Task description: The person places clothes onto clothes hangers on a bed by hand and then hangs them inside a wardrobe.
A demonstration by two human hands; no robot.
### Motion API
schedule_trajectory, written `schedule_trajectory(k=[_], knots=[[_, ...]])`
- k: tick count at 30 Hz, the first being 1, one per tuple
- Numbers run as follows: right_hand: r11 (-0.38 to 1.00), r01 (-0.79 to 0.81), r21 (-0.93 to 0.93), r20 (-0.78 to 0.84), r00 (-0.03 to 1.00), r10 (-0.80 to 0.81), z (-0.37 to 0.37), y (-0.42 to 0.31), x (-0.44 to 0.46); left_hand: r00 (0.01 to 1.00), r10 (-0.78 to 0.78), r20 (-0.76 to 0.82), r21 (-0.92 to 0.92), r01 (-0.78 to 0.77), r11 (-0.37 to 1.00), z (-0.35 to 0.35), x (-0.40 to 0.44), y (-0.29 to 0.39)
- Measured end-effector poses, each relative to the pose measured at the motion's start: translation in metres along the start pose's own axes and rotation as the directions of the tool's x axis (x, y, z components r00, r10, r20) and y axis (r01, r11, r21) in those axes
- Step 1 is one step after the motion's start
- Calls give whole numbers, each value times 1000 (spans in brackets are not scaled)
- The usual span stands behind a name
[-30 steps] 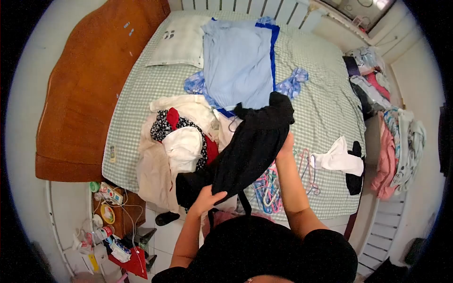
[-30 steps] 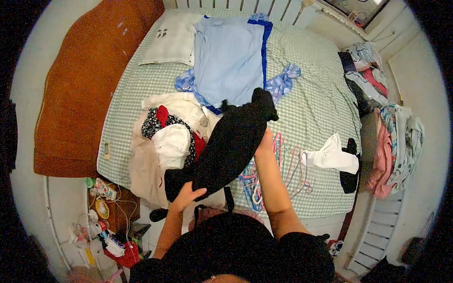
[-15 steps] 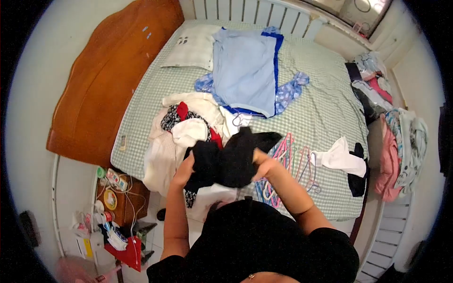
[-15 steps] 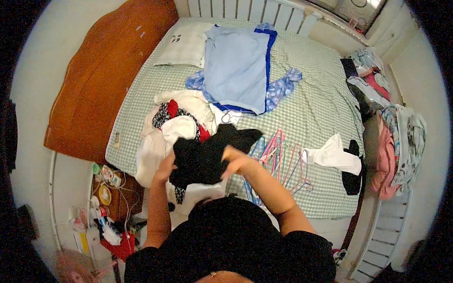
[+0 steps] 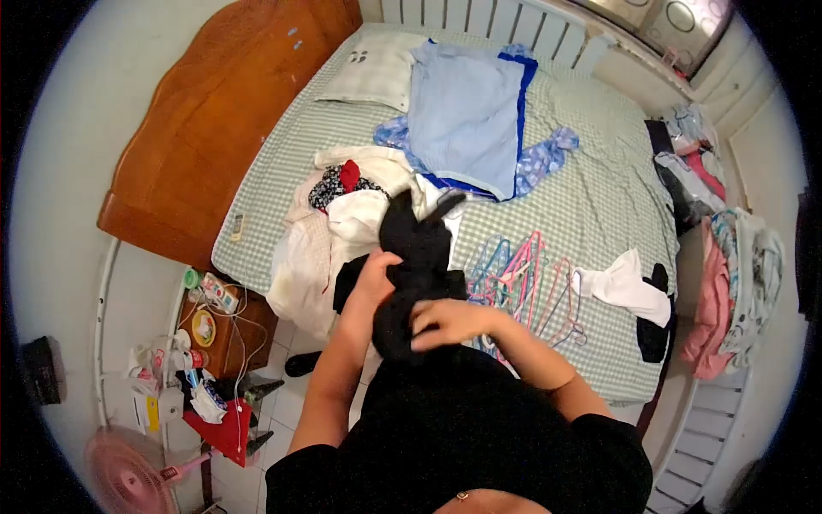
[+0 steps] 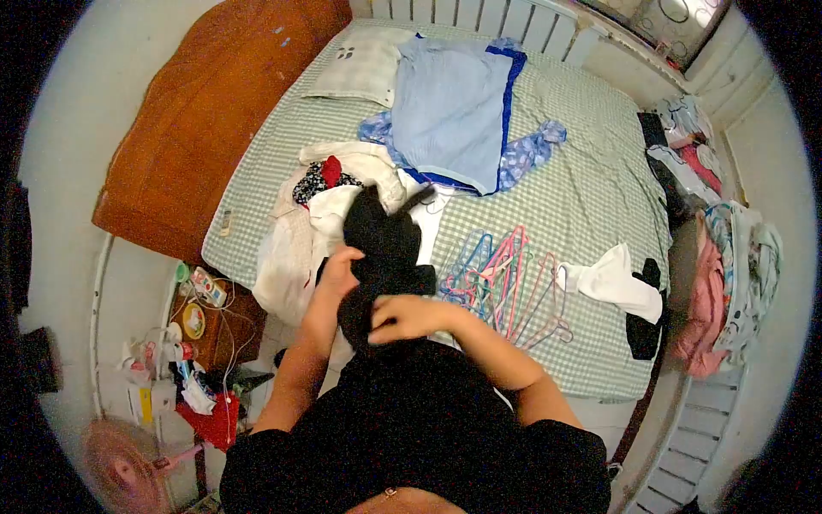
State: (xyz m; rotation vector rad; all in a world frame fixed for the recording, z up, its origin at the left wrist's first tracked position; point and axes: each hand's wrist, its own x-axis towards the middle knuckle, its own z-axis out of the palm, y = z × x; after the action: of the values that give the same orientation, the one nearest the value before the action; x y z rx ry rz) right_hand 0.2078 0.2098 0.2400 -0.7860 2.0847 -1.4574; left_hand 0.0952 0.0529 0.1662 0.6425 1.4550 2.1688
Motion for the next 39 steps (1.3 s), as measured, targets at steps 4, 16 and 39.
schedule_trajectory(k=[4, 16, 39], knots=[[972, -215, 94, -431, 871, 235, -20, 34, -3, 985, -105, -137, -399, 42, 916, 15, -3, 60], [858, -32, 512, -464, 831, 308, -22, 5, 29, 988, -154, 14, -142, 155, 978, 28, -56, 55], [986, -156, -60, -639, 765, 82, 7, 77, 54, 919, 123, -374, -744, -377, 552, -27, -84, 94]])
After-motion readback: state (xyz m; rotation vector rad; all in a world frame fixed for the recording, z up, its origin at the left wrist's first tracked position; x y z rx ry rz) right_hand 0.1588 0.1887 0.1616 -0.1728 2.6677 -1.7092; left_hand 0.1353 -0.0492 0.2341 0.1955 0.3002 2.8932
